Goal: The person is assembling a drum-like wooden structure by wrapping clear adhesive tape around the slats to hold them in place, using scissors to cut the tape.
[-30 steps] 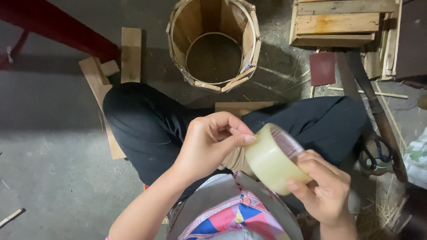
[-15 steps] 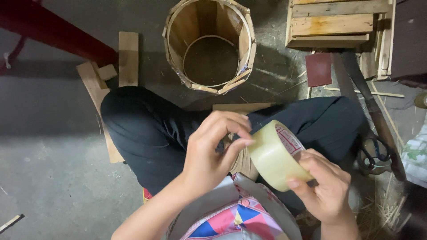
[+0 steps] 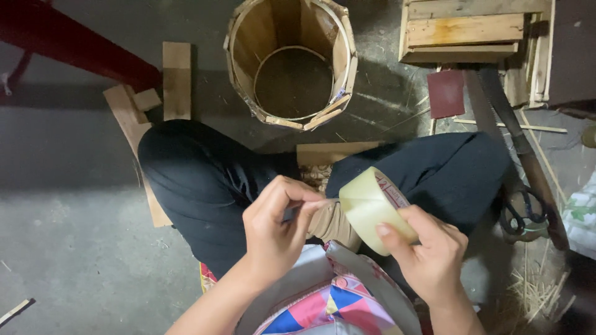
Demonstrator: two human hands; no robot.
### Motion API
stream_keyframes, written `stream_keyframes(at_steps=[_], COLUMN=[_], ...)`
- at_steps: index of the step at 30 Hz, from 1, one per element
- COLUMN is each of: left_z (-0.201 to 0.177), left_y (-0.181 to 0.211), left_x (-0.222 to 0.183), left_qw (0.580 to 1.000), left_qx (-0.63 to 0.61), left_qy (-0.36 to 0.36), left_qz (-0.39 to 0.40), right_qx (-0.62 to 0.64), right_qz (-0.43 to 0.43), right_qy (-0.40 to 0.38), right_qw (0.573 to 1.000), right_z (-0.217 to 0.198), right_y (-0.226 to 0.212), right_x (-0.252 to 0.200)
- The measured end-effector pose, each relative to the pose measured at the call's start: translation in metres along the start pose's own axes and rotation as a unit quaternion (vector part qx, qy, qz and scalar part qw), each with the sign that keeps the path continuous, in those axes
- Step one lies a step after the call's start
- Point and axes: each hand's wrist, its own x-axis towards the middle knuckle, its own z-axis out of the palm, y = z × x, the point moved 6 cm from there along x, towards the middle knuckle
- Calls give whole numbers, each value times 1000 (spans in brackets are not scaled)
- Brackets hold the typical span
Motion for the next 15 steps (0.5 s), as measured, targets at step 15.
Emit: stream_keyframes(at_steps=[15], left_z=[-2], left_y=[-7], left_x=[19], left_qw=[993], left_qx=[6], left_qy=[-65], left_qz=[-99], right_qx=[-107], right_qz=[-77], right_qy=[15], right_qw=[991], right_z=[21], right_y=[-6], right_x=[2])
